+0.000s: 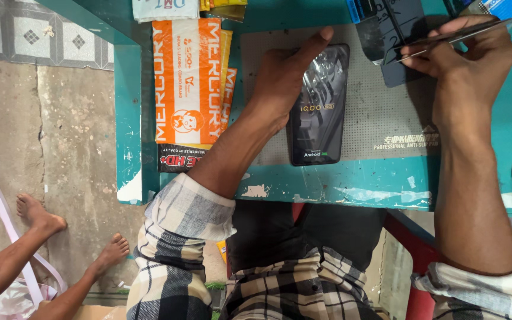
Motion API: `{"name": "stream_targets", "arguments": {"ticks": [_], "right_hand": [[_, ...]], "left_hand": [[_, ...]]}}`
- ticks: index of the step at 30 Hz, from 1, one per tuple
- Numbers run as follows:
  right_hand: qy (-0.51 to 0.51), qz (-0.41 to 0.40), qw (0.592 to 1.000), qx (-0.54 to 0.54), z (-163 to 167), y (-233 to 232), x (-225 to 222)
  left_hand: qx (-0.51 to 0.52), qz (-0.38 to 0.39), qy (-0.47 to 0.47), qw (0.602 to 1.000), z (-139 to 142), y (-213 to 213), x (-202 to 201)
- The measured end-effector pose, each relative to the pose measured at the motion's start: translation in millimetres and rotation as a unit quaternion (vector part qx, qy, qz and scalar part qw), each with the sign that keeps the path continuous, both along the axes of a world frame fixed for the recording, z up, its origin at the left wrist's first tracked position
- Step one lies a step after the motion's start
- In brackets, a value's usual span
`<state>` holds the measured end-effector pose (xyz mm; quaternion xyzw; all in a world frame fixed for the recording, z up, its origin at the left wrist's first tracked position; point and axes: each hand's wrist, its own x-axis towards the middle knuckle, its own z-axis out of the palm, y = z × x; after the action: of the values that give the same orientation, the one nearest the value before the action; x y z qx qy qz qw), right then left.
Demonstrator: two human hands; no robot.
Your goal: The person uses a metal prying tool to separate the back cover of a smartphone. After opening the device, they disconnect the battery connector and then reconnect it.
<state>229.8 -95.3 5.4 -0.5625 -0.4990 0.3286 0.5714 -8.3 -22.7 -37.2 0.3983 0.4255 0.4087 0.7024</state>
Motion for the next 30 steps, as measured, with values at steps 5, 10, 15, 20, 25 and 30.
{"name": "stream_targets", "arguments": {"ticks": [5, 10, 15, 20, 25, 30], "right_hand": [[-0.003, 0.002, 1.000, 0.001, 1.3, -1.3, -1.4], [0.007, 0.002, 1.000, 0.003, 2.6, -1.3, -2.8], [0.006, -0.001, 1.000, -0.005, 3.2, -1.1, -4.2], [-0.010, -0.002, 1.000, -0.002, 4.8, -1.5, -7.1], [-0.002, -0.003, 1.000, -0.008, 6.2, -3.1, -10.2], [0.006, -0.001, 1.000, -0.008, 3.9, -1.8, -10.4]], "left_hand": [[0.015, 0.001, -0.008, 1.000, -0.4, -0.6, -0.6], [0.004, -0.003, 0.005, 1.000, 0.5, -0.2, -0.5], [0.020, 0.001, -0.019, 1.000, 0.6, -0.8, -1.5], [0.023, 0.004, -0.002, 1.000, -0.3, 0.0, -0.4], [0.002, -0.014, 0.004, 1.000, 0.3, 0.1, -1.7], [-0.007, -0.011, -0.016, 1.000, 3.5, -0.2, -2.4]]}}
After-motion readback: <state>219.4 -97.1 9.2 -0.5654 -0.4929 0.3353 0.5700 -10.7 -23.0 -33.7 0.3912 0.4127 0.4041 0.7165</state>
